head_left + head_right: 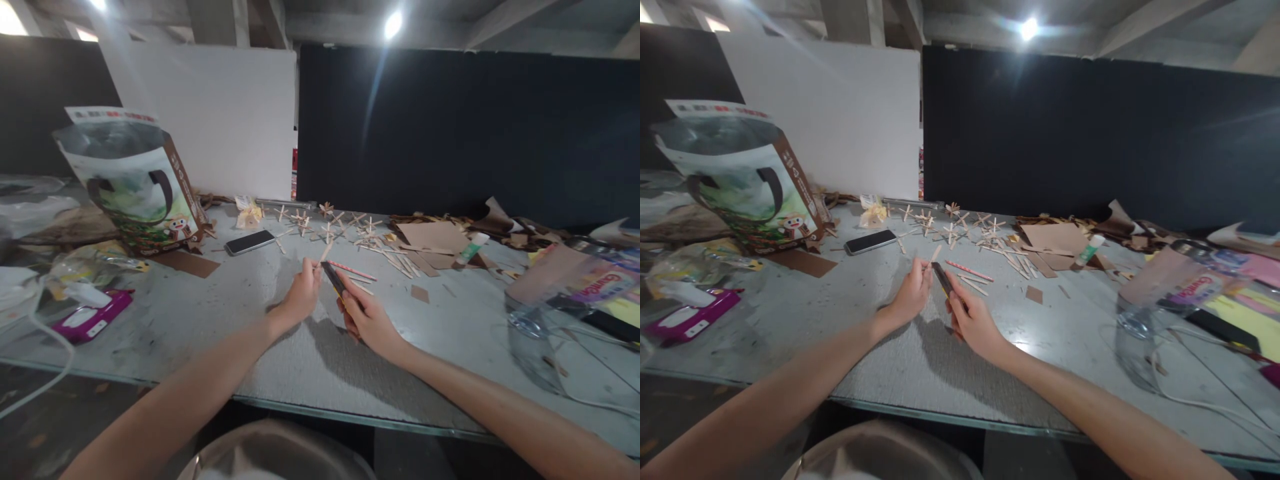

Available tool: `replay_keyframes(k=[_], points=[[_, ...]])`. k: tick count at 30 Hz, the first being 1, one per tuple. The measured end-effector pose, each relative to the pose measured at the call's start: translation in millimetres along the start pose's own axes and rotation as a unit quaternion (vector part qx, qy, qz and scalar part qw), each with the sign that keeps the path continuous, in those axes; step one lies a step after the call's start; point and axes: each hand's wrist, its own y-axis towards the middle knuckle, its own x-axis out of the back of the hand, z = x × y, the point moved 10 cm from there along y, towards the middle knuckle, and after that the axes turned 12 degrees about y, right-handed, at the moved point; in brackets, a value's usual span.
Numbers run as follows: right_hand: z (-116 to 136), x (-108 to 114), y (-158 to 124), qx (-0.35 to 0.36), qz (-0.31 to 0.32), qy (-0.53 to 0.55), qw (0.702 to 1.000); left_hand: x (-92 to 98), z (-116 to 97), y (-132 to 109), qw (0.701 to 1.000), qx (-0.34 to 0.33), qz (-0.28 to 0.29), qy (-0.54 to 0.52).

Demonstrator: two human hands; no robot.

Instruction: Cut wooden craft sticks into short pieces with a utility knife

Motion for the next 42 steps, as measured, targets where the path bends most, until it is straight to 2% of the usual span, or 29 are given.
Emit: replay_keyframes(k=[13, 26, 28, 31, 33, 37, 42], points=[[-6, -2, 2, -0.025, 0.015, 0.08, 0.996, -3.4, 1, -1, 0.999, -0.008, -0.005, -0.043], [-9, 2, 6, -0.094, 0.027, 0.202, 0.974, -6.6, 9, 2, 0.997, -0.009, -0.009, -0.072], [-4, 6, 7, -0.057, 0.021, 0.181, 0.982, -5.9, 9, 2, 0.997, -0.009, -0.012, -0.078], [5, 13, 8, 0.022, 0.001, 0.099, 0.995, -4.6, 9, 3, 0.997, -0.006, -0.011, -0.08], [7, 15, 8, 0.049, -0.004, 0.043, 0.998, -4.0, 7, 3, 0.997, -0.009, -0.008, -0.079], [3, 13, 7, 0.055, 0.002, -0.019, 0.998, -3.4, 4, 1, 0.997, -0.017, -0.007, -0.073], [-1, 14, 8, 0.045, 0.001, -0.033, 0.998, -4.9, 3, 1, 0.997, -0.026, -0.004, -0.067]])
